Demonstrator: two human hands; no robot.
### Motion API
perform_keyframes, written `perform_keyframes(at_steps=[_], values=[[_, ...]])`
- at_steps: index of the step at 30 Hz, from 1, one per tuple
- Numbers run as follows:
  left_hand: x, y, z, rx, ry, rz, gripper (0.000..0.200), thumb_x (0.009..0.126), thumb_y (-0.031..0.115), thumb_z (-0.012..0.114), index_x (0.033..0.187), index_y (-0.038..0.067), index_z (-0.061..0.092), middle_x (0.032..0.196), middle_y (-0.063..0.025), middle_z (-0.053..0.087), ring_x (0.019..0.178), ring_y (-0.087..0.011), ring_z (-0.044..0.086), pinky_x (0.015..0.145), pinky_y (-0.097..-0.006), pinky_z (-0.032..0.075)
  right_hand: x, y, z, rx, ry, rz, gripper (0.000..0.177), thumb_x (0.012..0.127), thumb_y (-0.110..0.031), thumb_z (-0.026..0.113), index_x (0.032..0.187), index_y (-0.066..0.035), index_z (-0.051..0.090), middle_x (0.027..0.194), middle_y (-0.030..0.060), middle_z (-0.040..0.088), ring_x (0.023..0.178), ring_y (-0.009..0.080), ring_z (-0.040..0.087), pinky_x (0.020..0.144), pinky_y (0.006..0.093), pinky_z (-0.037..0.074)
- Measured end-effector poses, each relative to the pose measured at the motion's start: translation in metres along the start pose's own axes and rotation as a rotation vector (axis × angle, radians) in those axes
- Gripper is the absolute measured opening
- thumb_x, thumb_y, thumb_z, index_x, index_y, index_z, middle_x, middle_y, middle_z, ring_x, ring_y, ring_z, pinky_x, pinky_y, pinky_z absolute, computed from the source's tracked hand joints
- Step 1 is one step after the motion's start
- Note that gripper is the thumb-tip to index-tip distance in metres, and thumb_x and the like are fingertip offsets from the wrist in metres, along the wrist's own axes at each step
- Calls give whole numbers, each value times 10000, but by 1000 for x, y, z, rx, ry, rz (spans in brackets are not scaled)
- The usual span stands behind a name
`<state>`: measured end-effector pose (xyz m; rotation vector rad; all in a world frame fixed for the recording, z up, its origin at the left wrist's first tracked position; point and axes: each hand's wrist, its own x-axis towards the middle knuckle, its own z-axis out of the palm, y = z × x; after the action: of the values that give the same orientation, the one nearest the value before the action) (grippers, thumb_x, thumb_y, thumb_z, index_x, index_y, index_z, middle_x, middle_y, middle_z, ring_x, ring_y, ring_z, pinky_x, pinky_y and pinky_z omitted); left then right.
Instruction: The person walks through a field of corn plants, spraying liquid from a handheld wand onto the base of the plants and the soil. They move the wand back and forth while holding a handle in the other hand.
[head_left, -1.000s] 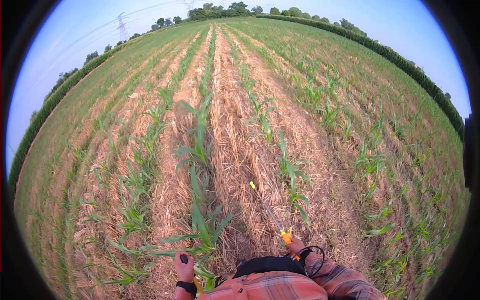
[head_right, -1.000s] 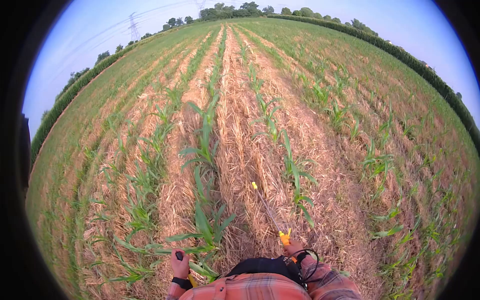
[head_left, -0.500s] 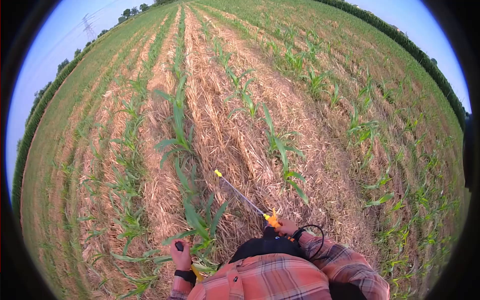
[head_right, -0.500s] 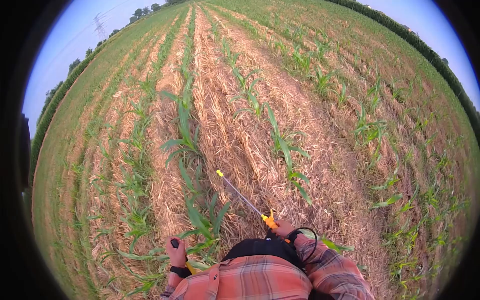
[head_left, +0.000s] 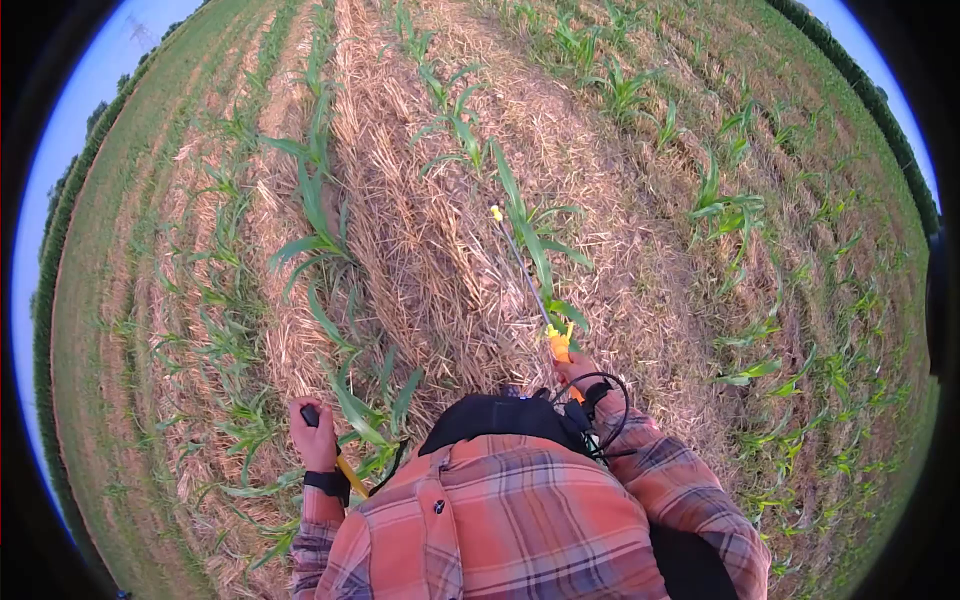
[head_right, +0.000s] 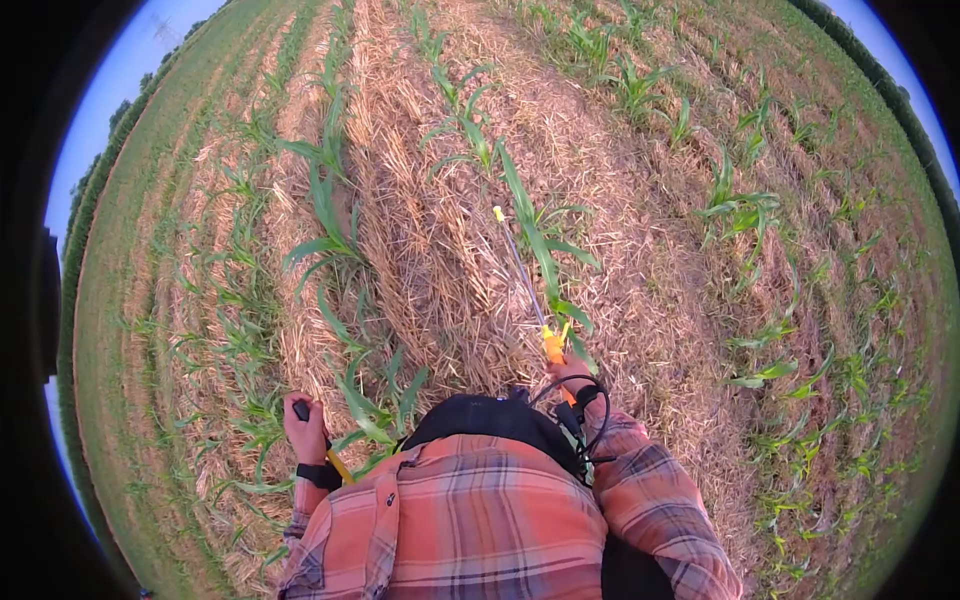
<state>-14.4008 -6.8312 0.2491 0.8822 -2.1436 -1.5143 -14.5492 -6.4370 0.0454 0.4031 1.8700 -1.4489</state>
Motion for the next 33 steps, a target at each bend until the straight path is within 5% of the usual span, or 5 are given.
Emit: perform_keyframes(at_steps=[3,9,17,27,33], values=[[14,-1,12,68,24,113,150,730,-8,536,817,72,442,637,24,414,458,-34,368,385,-179,295,22,4,-25,391,-44,-33,162,753,-92,516,903,-31,508,714,69,567,512,146,545,431,260,451],[48,-22,8,71,41,100,134,748,31,540,819,81,438,617,29,416,394,-28,364,337,-167,290,30,-35,-39,398,83,25,148,811,-163,476,909,-52,466,677,78,538,496,150,538,423,282,469],[148,-38,8,29,14,71,138,750,31,535,834,77,435,608,25,414,393,-28,364,337,-166,296,92,-93,14,116,236,-33,201,808,-253,517,788,-56,485,521,26,461,338,112,412,308,251,337],[260,-37,-36,-136,67,-49,143,748,12,526,840,71,434,607,16,422,389,-30,365,333,-166,295,171,-187,137,-6,63,13,142,786,-181,527,860,-65,492,564,2,474,404,91,432,342,230,336],[288,-45,-49,-152,68,-82,140,746,14,536,828,72,438,602,24,414,401,-29,367,340,-171,290,186,-230,184,-230,-153,-133,209,785,-272,531,807,-65,504,544,-3,481,379,88,425,337,241,334]])
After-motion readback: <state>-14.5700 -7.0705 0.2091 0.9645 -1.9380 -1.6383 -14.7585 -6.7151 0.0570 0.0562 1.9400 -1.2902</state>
